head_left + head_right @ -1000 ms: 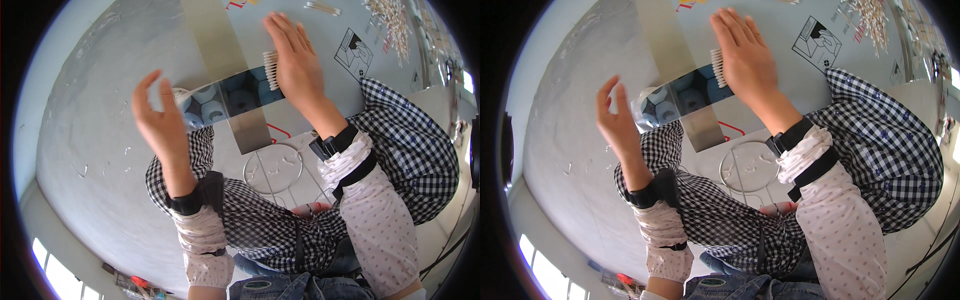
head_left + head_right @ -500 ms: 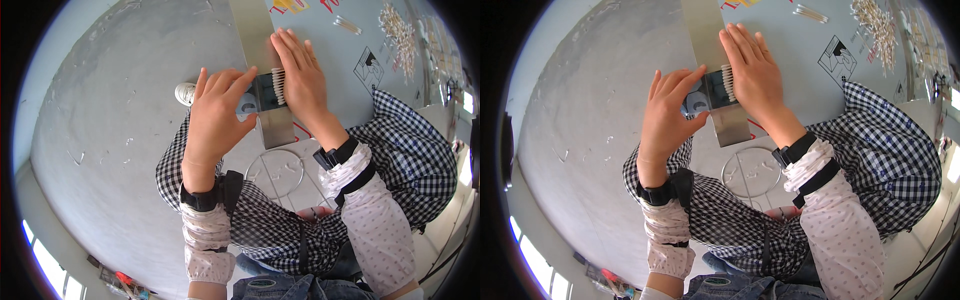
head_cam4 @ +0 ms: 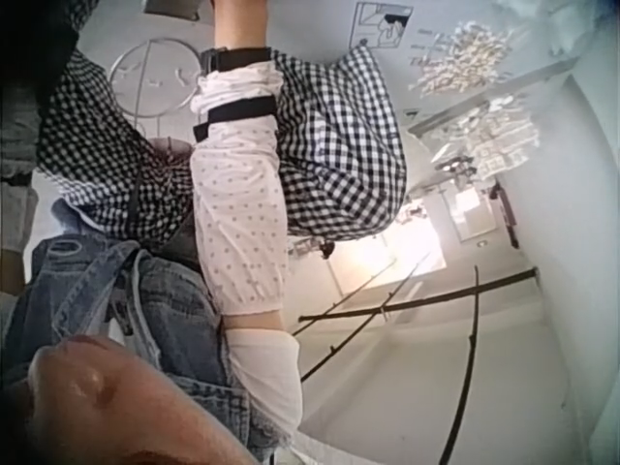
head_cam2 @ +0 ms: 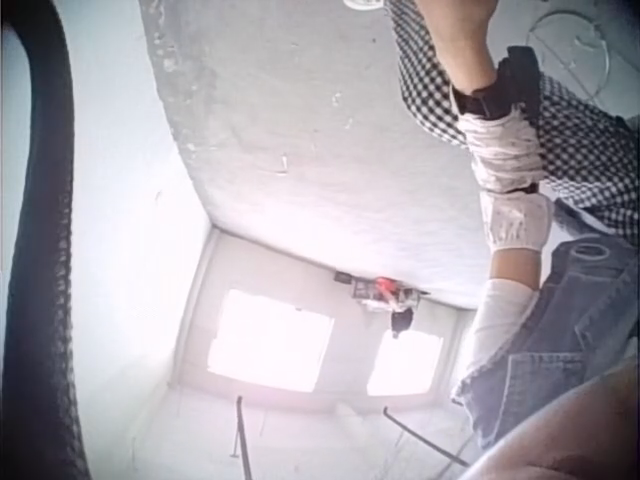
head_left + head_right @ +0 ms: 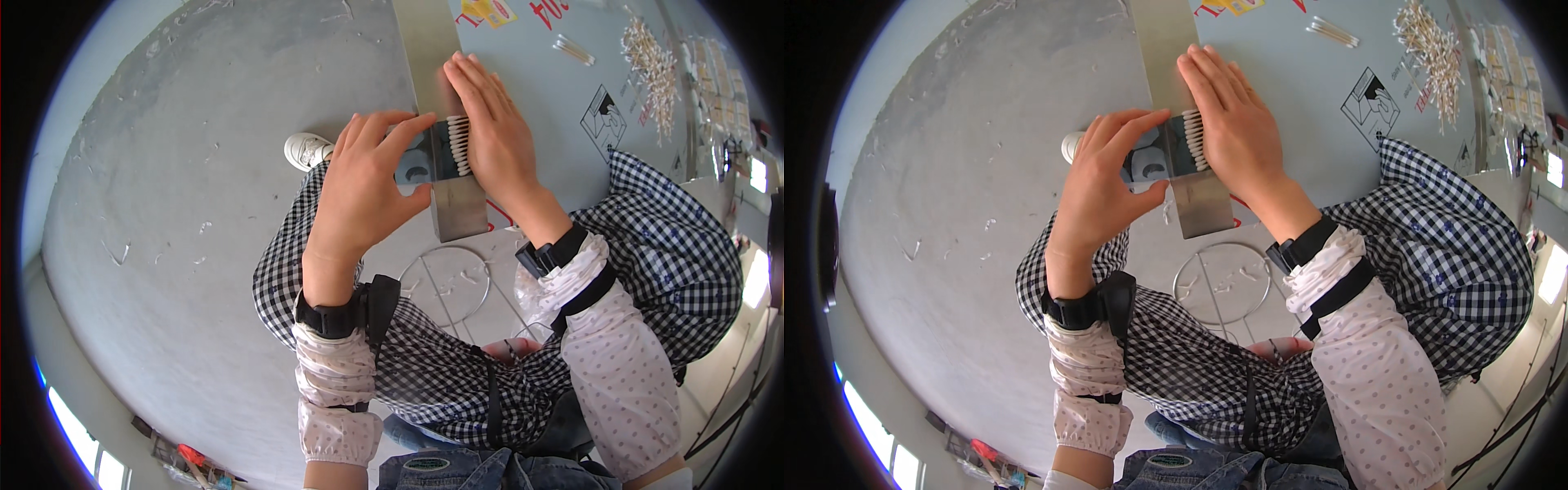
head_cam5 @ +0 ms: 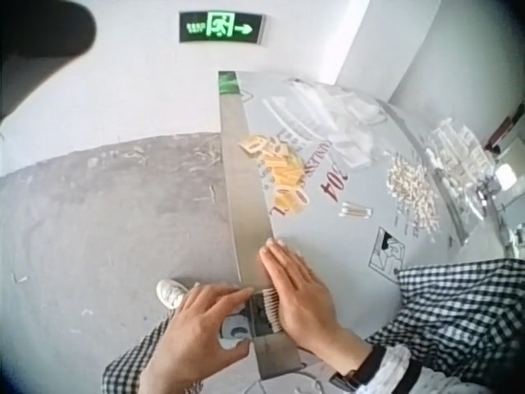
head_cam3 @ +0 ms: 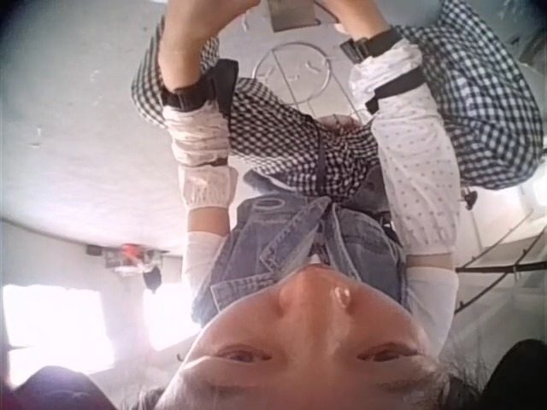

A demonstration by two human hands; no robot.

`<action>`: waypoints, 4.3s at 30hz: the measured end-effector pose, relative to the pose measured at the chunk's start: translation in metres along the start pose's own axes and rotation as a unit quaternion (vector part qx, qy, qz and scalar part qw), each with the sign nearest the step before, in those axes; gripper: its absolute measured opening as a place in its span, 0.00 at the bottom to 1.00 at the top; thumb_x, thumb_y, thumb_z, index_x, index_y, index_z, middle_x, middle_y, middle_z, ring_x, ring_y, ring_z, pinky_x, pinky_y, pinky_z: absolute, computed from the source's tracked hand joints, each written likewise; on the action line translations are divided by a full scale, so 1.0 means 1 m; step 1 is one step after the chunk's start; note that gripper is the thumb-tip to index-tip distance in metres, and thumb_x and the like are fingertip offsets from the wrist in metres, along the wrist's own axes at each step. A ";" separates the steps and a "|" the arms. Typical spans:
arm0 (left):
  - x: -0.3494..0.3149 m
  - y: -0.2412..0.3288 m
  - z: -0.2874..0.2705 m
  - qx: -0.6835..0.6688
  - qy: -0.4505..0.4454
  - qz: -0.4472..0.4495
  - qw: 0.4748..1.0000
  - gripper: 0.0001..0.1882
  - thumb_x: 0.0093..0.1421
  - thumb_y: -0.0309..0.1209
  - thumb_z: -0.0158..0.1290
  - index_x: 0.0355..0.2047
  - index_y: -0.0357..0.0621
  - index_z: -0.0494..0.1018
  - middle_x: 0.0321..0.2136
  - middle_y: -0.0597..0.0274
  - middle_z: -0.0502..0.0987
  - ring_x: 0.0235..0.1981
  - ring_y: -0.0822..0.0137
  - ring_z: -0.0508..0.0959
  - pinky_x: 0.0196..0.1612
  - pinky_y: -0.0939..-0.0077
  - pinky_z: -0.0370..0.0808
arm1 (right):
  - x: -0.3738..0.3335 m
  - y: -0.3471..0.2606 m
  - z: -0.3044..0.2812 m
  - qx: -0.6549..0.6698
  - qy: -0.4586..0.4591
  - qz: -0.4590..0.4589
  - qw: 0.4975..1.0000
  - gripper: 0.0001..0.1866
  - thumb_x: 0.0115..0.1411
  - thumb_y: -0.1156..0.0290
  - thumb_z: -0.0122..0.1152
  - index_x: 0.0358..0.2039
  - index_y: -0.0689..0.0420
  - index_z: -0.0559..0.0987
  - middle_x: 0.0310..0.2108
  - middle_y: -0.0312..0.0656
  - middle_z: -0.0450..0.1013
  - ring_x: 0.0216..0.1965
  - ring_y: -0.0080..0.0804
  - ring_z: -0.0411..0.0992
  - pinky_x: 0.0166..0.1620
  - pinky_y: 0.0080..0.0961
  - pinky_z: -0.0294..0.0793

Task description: Arrange and align cotton buds on a stainless steel work surface using a guide for packaging.

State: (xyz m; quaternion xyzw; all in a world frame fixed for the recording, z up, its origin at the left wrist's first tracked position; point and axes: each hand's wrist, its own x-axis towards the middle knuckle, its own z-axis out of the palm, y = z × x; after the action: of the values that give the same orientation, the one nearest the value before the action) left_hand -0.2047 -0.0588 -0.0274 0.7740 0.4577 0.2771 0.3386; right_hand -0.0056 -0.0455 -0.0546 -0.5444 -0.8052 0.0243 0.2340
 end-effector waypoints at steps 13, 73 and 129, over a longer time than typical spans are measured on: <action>-0.002 -0.002 0.008 -0.006 0.020 0.001 1.000 0.34 0.39 0.26 0.67 0.52 0.48 0.75 0.46 0.58 0.74 0.48 0.55 0.74 0.50 0.63 0.74 | -0.001 -0.002 0.002 0.003 0.002 -0.009 1.000 0.31 0.57 0.86 0.45 0.63 0.57 0.66 0.63 0.44 0.65 0.66 0.40 0.61 0.67 0.40 0.62; -0.008 -0.007 0.018 -0.050 0.054 0.008 0.997 0.35 0.39 0.26 0.68 0.53 0.47 0.74 0.41 0.57 0.73 0.43 0.55 0.75 0.46 0.63 0.74 | 0.017 -0.006 0.012 0.001 0.008 -0.064 0.998 0.26 0.58 0.80 0.52 0.59 0.59 0.70 0.60 0.44 0.68 0.63 0.42 0.64 0.63 0.38 0.67; -0.004 -0.022 0.021 -0.316 0.039 -0.325 0.890 0.26 0.54 0.47 0.67 0.32 0.31 0.77 0.14 0.69 0.71 0.13 0.78 0.69 0.17 0.82 0.66 | -0.009 -0.042 0.000 0.516 0.160 0.256 0.801 0.25 0.75 0.61 0.39 0.64 0.66 0.62 0.66 0.53 0.58 0.68 0.41 0.57 0.69 0.38 0.55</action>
State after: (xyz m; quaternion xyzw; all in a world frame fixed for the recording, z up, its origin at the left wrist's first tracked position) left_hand -0.2023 -0.0608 -0.0580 0.4225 0.5851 0.3114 0.6183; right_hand -0.0390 -0.0700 -0.0454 -0.5256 -0.4557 0.4077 0.5915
